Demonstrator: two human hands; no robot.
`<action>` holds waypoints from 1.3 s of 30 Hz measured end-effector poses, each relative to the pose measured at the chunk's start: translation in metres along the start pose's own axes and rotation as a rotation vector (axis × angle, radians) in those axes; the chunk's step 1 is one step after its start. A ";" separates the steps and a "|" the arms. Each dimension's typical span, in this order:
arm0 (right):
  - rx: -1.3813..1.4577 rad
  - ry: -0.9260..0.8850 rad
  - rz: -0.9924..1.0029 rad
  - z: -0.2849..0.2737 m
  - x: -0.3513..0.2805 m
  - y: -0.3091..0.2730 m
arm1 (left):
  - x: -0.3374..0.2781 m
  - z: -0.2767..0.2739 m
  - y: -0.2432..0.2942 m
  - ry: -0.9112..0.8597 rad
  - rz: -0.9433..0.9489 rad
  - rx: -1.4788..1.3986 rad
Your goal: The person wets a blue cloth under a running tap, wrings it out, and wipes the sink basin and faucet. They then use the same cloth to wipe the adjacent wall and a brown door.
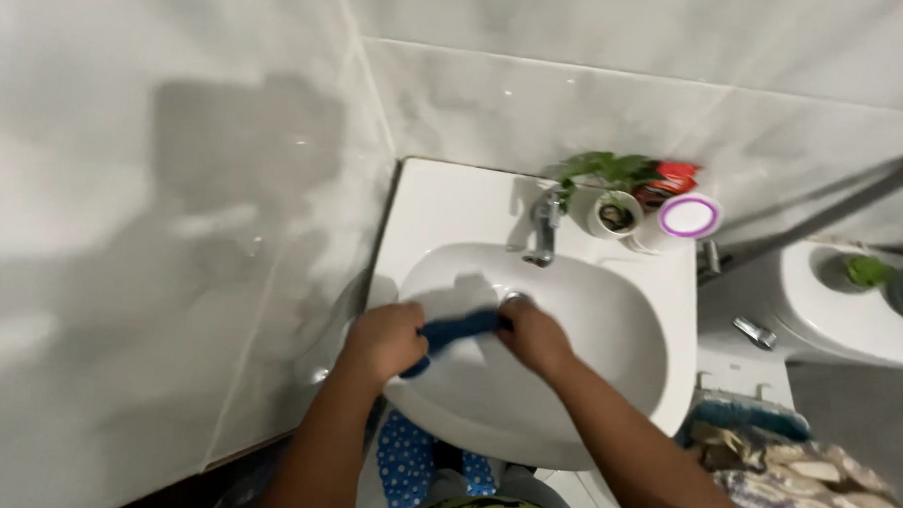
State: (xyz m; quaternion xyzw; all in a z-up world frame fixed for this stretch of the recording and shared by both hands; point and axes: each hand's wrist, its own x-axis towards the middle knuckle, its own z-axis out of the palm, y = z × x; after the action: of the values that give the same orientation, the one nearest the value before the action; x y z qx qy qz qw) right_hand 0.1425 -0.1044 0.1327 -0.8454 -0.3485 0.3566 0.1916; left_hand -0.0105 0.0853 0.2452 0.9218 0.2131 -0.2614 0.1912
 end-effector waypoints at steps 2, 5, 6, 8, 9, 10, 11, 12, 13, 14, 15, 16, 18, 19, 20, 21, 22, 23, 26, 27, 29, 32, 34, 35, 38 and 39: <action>-0.053 0.114 -0.047 -0.026 0.010 -0.019 | -0.007 -0.012 -0.011 0.151 -0.109 0.031; -0.117 0.234 -0.076 -0.062 0.037 -0.037 | 0.028 -0.018 -0.028 0.499 -0.186 0.111; -0.121 0.232 -0.085 -0.074 0.039 -0.049 | 0.045 -0.021 -0.023 0.504 -0.195 0.108; -0.130 0.487 -0.104 -0.096 0.042 -0.070 | 0.084 -0.026 -0.013 1.111 -0.255 0.266; -0.133 0.493 -0.110 -0.079 0.059 -0.069 | 0.106 -0.012 -0.018 1.120 -0.257 0.264; -0.024 0.459 -0.106 -0.063 0.078 -0.067 | 0.129 0.002 -0.023 1.153 -0.110 0.242; 0.086 0.421 -0.096 -0.046 0.095 -0.063 | 0.152 0.017 -0.027 1.177 0.041 0.217; 0.083 0.423 -0.096 -0.027 0.103 -0.059 | 0.162 0.035 -0.036 1.180 0.042 0.215; -0.156 0.440 -0.141 -0.007 0.111 -0.054 | 0.172 0.053 -0.044 1.022 0.052 0.200; -0.394 0.452 -0.185 0.012 0.119 -0.049 | 0.183 0.070 -0.051 0.864 0.062 0.186; -0.399 0.452 -0.184 0.011 0.127 -0.044 | 0.186 0.068 -0.051 0.867 0.063 0.181; -0.427 0.532 -0.248 0.009 0.135 -0.039 | 0.189 0.065 -0.050 0.870 0.069 0.177; -0.446 0.594 -0.305 0.003 0.143 -0.033 | 0.194 0.063 -0.054 0.853 0.072 0.170; -0.445 0.590 -0.335 -0.008 0.148 -0.030 | 0.204 0.060 -0.055 0.893 0.094 0.158; -0.443 0.586 -0.365 -0.019 0.152 -0.027 | 0.213 0.057 -0.056 0.932 0.115 0.145; -0.449 0.598 -0.367 -0.023 0.156 -0.030 | 0.222 0.052 -0.055 0.946 0.121 0.146; -0.443 0.600 -0.308 -0.026 0.159 -0.034 | 0.230 0.046 -0.054 0.975 0.125 0.157; -0.437 0.588 -0.255 -0.024 0.160 -0.037 | 0.234 0.047 -0.055 0.997 0.118 0.164; -0.454 0.558 -0.173 -0.023 0.185 -0.038 | 0.265 0.039 -0.064 0.971 0.100 0.224; -0.455 0.559 -0.170 -0.023 0.187 -0.039 | 0.272 0.041 -0.067 0.971 0.103 0.223; -0.445 0.549 -0.135 -0.022 0.188 -0.042 | 0.281 0.045 -0.074 0.881 0.095 0.201; -0.475 0.596 -0.171 -0.021 0.190 -0.037 | 0.281 0.044 -0.073 0.848 0.066 0.240; -0.459 0.575 -0.153 -0.012 0.185 -0.033 | 0.263 0.049 -0.071 0.787 0.070 0.225; -0.455 0.557 -0.154 -0.011 0.183 -0.034 | 0.253 0.048 -0.071 0.741 0.058 0.204; -0.450 0.486 -0.156 -0.001 0.162 -0.040 | 0.220 0.058 -0.074 0.738 0.062 0.220; -0.450 0.486 -0.154 0.005 0.157 -0.042 | 0.210 0.060 -0.074 0.738 0.064 0.219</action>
State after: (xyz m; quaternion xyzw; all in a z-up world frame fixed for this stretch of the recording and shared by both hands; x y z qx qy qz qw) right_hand 0.1991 0.0387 0.0793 -0.8979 -0.4256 0.0433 0.1041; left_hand 0.0909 0.1809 0.0619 0.9750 0.2096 0.0727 0.0102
